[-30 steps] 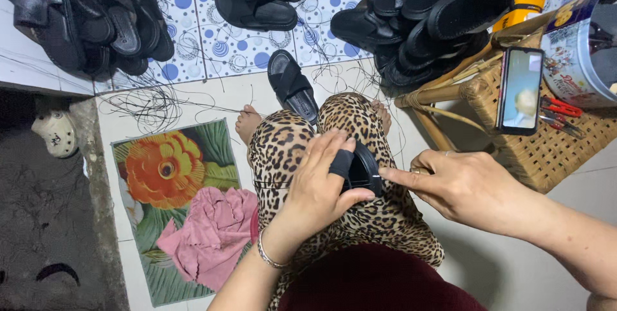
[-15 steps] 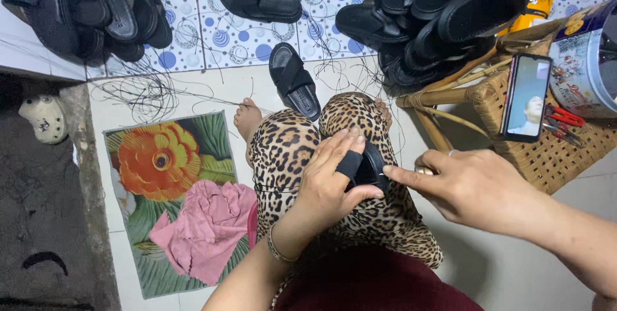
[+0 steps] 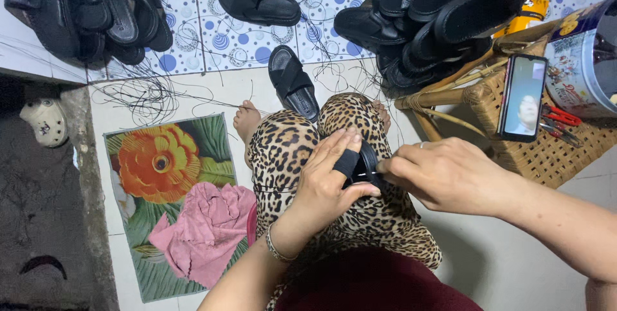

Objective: The person sits on the floor and sews a black sandal using a needle and thread. They hold the sandal on their lap, repeatedly passing the needle through the sole and strap, and pull the thread to secure the stitches.

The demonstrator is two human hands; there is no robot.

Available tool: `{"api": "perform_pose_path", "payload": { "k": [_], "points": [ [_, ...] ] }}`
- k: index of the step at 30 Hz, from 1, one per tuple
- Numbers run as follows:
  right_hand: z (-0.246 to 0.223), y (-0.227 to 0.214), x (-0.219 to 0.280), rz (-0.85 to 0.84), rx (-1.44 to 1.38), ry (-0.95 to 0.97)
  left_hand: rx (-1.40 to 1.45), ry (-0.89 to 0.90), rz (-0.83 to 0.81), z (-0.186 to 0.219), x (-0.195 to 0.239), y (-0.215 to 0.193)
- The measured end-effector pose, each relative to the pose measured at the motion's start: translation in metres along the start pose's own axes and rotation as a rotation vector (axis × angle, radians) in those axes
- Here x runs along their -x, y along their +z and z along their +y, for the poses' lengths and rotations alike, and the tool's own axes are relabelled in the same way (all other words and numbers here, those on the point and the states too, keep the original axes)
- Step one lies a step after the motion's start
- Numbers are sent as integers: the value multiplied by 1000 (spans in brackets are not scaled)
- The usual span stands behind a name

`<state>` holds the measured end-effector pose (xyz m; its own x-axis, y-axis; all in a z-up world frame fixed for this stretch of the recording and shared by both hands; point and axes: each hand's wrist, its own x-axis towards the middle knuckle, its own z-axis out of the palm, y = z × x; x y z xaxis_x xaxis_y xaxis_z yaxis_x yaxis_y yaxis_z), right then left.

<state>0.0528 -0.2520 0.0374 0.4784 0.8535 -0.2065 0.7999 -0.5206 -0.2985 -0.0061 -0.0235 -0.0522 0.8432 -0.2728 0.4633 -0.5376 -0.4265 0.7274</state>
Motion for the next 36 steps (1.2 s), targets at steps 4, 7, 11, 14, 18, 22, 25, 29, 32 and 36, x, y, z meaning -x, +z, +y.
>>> {"api": "perform_pose_path", "payload": {
  "k": [4, 7, 11, 14, 18, 22, 25, 29, 32, 36],
  "points": [
    [-4, -4, -6, 141, -135, -6, 52, -11, 105, 3, 0, 2],
    [-3, -6, -2, 145, -265, 35, 41, -6, 122, 8, 1, -1],
    [-2, -4, 2, 148, -322, 87, -169, 163, 394, 7, 19, 17],
    [-5, -3, 5, 152, -222, 96, -301, 310, 278, 20, 11, -2],
    [-11, 1, 8, 65, -145, 132, -70, 194, 15, 53, -3, -37],
    [-5, 8, 10, -16, -243, 202, 1022, -544, -50, 59, 6, -36],
    [-3, 14, 12, -5, -303, 235, 1059, -784, -60, 41, 12, -27],
    [-7, 20, 15, 177, -307, 151, 651, -960, -182, 46, 2, -20],
    [-10, 15, 17, 275, -311, 51, 514, -633, -211, 59, -2, -28],
    [-6, 5, 32, 241, -291, -34, 511, -547, -190, 51, -4, -26]
  ]
}}
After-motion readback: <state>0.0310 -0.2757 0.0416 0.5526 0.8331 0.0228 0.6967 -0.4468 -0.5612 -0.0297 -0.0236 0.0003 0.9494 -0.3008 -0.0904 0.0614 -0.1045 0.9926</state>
